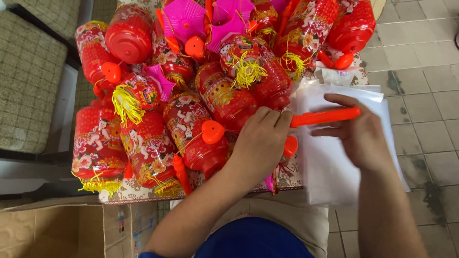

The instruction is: Assembling small decorative lanterns by attaching handles and packaging them into individual plastic bags

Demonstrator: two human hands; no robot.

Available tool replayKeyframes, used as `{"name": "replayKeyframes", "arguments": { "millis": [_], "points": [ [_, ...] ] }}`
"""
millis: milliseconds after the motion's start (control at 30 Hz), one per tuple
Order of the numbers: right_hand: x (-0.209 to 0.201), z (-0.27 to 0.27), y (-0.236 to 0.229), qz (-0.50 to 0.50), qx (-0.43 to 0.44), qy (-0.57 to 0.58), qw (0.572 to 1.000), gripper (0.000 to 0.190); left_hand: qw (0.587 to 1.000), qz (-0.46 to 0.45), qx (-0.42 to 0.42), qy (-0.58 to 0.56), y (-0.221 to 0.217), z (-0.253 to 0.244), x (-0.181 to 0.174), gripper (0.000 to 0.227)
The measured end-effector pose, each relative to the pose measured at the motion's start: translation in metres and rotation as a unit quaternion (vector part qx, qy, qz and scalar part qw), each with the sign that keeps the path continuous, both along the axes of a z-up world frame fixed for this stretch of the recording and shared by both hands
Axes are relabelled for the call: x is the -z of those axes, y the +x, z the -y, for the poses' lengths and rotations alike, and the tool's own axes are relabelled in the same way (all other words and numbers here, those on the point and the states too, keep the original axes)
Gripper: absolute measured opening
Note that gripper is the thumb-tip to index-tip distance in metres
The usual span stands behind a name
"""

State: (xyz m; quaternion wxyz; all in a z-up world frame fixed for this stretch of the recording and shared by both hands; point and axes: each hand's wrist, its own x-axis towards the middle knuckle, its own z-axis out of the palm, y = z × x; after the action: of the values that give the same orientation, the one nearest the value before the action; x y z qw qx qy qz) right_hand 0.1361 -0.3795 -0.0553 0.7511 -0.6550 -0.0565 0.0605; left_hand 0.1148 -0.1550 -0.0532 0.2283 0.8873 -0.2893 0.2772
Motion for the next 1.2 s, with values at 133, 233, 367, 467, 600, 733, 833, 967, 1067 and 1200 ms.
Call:
{"name": "replayKeyframes", "arguments": {
  "millis": [133,233,367,467,600,733,833,967,1067,1200],
  "points": [
    [-0.012,0.018,0.002,0.015,0.043,-0.216,0.975,0.03,0.997,0.024,-0.023,0.069,-0.001,-0.006,-0.005,0.037],
    [-0.017,0.02,0.0,0.072,0.003,-0.264,0.962,0.021,0.997,0.022,-0.018,0.073,-0.001,-0.009,-0.007,0.026],
    [-0.031,0.018,-0.003,0.171,-0.057,-0.275,0.945,0.035,0.997,0.011,-0.01,0.082,0.0,-0.011,-0.007,0.029],
    [-0.029,0.017,-0.003,0.108,-0.07,-0.345,0.93,0.028,0.997,0.019,-0.009,0.08,-0.001,-0.009,-0.005,0.025],
    [-0.019,0.026,-0.002,0.065,-0.048,-0.332,0.94,0.026,0.996,0.008,-0.005,0.084,-0.001,-0.006,-0.003,0.017],
    [-0.025,0.025,-0.005,0.063,-0.088,-0.313,0.944,0.048,0.996,0.017,-0.007,0.086,0.001,0.0,0.0,0.023],
    [-0.018,0.03,-0.005,0.001,-0.074,-0.329,0.941,0.035,0.995,0.025,-0.011,0.1,0.001,0.003,-0.001,0.023],
    [-0.006,0.037,-0.003,0.085,-0.052,-0.294,0.951,0.017,0.994,0.029,-0.009,0.101,0.003,0.011,0.003,0.022],
    [0.0,0.039,-0.002,0.128,-0.054,-0.273,0.952,0.03,0.995,0.026,-0.012,0.1,0.005,0.014,0.005,0.022],
    [-0.002,0.036,-0.001,0.096,-0.049,-0.375,0.921,0.036,0.992,0.031,-0.015,0.118,0.007,0.013,0.007,0.026]
  ]
}}
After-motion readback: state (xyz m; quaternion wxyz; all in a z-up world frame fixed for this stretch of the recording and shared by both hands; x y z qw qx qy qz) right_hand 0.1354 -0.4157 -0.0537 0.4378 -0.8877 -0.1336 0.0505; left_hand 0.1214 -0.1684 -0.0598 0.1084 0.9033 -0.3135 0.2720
